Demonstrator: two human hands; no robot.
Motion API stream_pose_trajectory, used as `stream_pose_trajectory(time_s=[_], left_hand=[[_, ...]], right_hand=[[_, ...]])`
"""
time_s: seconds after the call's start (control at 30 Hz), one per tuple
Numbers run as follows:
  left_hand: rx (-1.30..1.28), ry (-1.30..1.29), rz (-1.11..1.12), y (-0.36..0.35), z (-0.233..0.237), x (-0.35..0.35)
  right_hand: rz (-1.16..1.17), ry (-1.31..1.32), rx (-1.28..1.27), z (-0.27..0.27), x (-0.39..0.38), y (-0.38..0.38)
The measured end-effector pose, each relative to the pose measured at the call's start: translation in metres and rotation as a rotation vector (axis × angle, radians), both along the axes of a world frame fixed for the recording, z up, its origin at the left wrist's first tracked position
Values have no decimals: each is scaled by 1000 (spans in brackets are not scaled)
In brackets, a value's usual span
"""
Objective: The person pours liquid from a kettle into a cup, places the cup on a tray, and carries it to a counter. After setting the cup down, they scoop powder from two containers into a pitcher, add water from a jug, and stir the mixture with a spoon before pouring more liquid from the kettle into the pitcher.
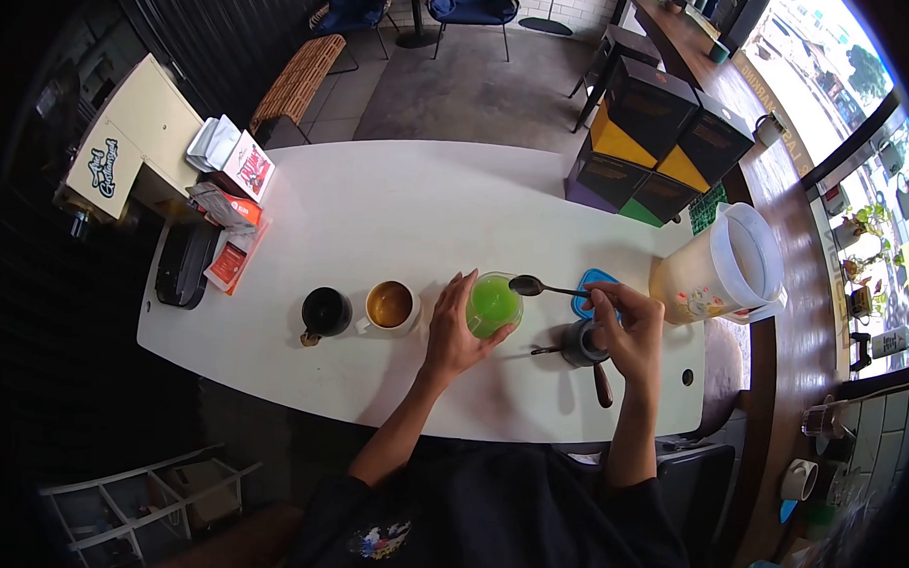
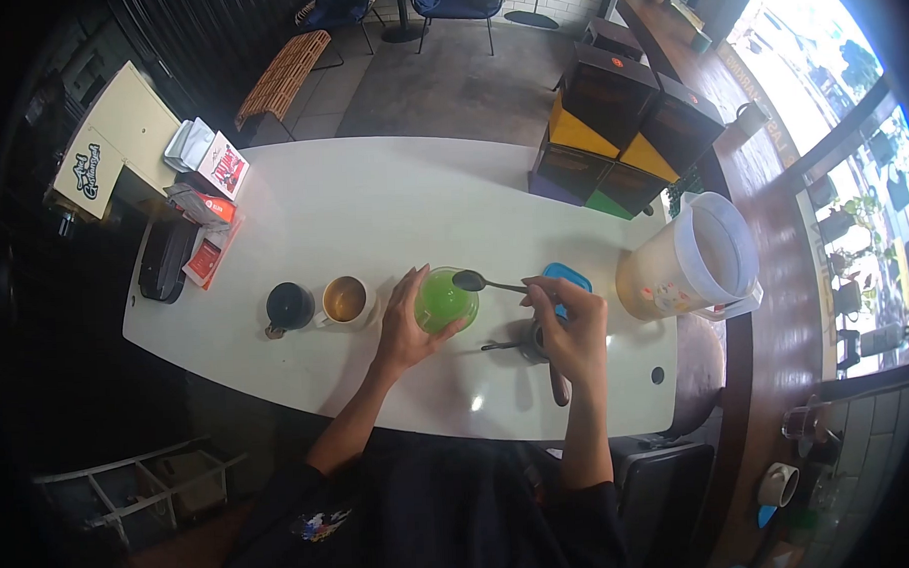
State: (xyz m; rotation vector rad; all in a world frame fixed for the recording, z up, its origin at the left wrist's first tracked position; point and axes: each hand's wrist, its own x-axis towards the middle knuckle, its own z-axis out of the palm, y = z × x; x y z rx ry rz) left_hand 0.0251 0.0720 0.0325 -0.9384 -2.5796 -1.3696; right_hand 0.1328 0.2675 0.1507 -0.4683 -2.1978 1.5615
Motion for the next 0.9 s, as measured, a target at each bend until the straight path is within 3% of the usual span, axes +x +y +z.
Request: stream_pose_trajectory(time_s=[0.17, 0.33, 0.5, 0.6, 0.67, 0.9], left_hand=[[31, -6, -12, 6, -3, -4], [64, -17, 12, 10, -9, -4], [96, -87, -18, 11, -1, -7], [117, -83, -24, 11, -3, -8], [124, -123, -56, 9, 0, -9], [-14, 45, -87, 6, -5, -11]], right_hand=[[-61, 85, -76, -2, 2, -6], [2, -10, -59, -23, -2, -12], [-84, 50, -238, -16, 8, 14], [-138, 176, -178, -24, 23, 49], [-243, 150, -100, -37, 32, 74], [-407, 7, -242, -99, 58, 118]])
